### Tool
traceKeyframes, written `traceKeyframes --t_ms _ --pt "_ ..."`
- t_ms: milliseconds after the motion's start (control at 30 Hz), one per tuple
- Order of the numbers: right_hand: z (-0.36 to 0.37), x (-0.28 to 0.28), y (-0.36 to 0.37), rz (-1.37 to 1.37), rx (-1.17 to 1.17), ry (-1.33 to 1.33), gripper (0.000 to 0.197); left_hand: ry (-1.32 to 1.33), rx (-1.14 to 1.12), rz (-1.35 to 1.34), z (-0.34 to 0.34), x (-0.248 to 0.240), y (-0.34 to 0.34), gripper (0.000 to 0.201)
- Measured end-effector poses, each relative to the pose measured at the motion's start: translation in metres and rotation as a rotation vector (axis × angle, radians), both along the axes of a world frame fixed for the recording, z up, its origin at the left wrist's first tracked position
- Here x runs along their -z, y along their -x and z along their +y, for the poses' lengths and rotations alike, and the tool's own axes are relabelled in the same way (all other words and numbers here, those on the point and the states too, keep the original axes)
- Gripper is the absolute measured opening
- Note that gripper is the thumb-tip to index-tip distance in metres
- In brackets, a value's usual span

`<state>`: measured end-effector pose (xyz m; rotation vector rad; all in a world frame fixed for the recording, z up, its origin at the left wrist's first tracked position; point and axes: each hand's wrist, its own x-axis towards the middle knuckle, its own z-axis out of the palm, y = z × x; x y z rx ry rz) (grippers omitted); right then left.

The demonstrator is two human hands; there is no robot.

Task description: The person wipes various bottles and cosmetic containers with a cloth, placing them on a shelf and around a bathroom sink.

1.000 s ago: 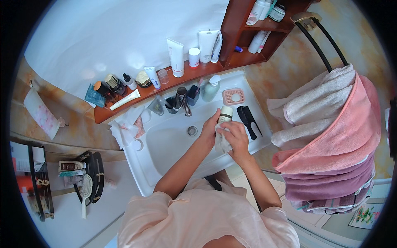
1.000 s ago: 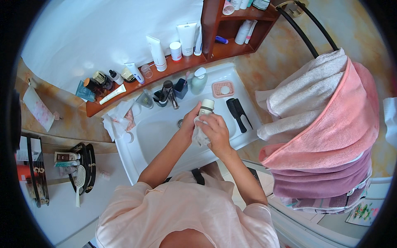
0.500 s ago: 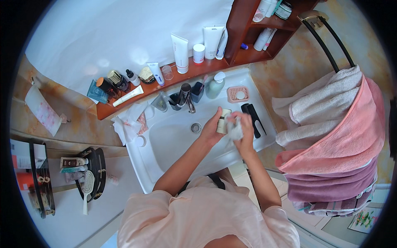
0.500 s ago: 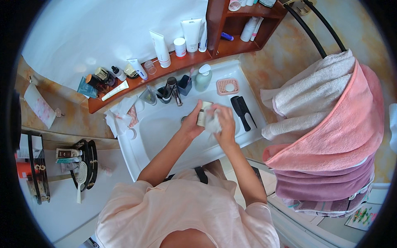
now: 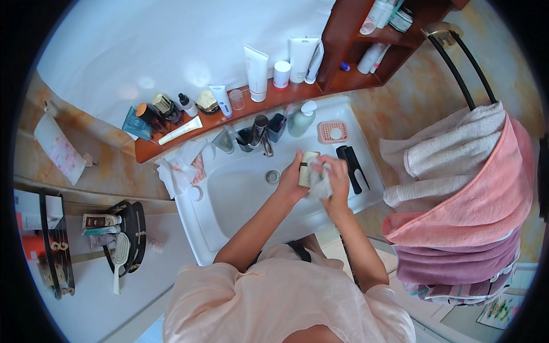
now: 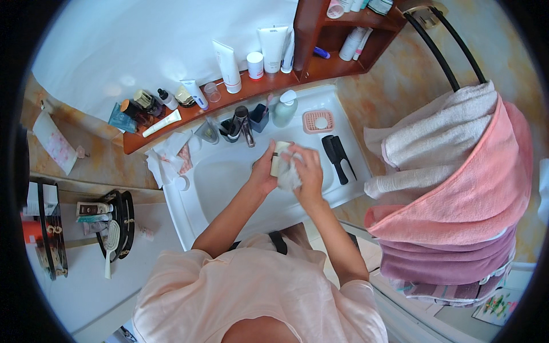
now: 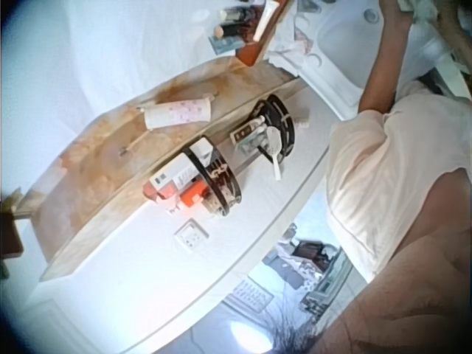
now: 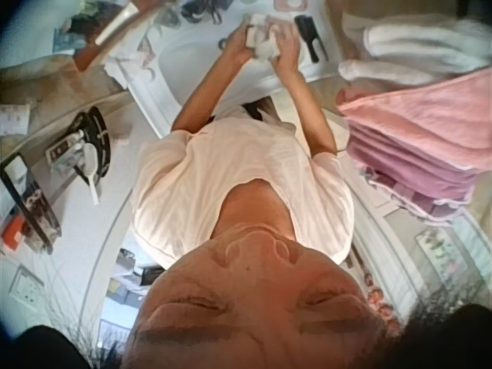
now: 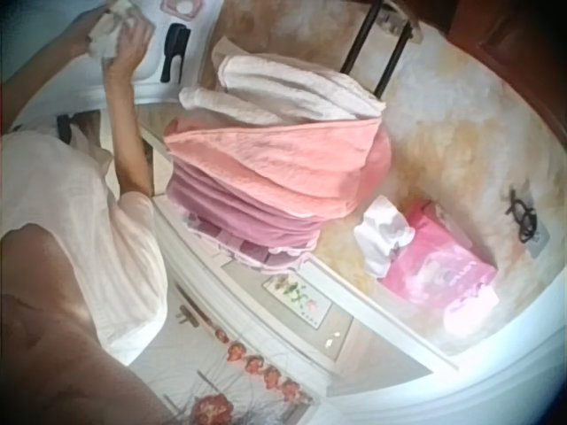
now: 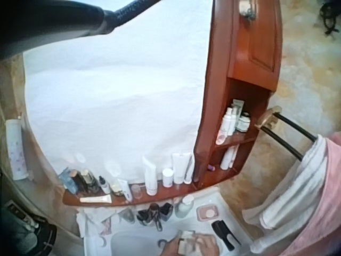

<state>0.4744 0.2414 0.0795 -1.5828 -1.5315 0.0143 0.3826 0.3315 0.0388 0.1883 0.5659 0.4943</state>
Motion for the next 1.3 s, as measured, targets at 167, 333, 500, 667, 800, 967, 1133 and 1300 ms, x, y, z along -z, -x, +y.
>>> traceKeyframes --t_ms 167,333,500,667,800,967,1133,1300 --pt "-0.013 0.01 0.012 0.033 -0.091 0.045 0.037 -0.233 0.138 -0.016 0.014 0.027 0.017 0.052" --pt "0.008 0.014 0.007 0.206 0.018 0.061 0.039 0.066 -0.068 -0.074 -0.01 0.02 0.003 0.056" --pt "-0.015 0.023 0.038 0.351 -0.088 0.103 0.041 -0.122 -0.125 -0.145 0.013 0.026 0.029 0.063" --pt "-0.017 0.012 0.033 0.355 -0.15 0.204 0.038 -0.212 -0.215 -0.116 0.028 -0.026 0.05 0.061" --pt "-0.012 0.012 0.022 0.526 -0.045 0.124 0.028 -0.314 -0.258 -0.011 0.025 -0.038 0.072 0.032" --pt "-0.015 0.016 0.023 0.605 -0.057 0.138 0.029 -0.72 -0.474 0.343 0.032 -0.04 0.104 0.053" --pt "-0.021 0.02 0.029 0.638 -0.046 0.177 0.031 -1.155 -1.116 0.804 0.065 -0.052 0.187 0.058" --pt "-0.022 0.025 0.032 0.661 -0.08 0.177 0.03 -1.204 -1.327 1.002 0.113 -0.063 0.26 0.057"
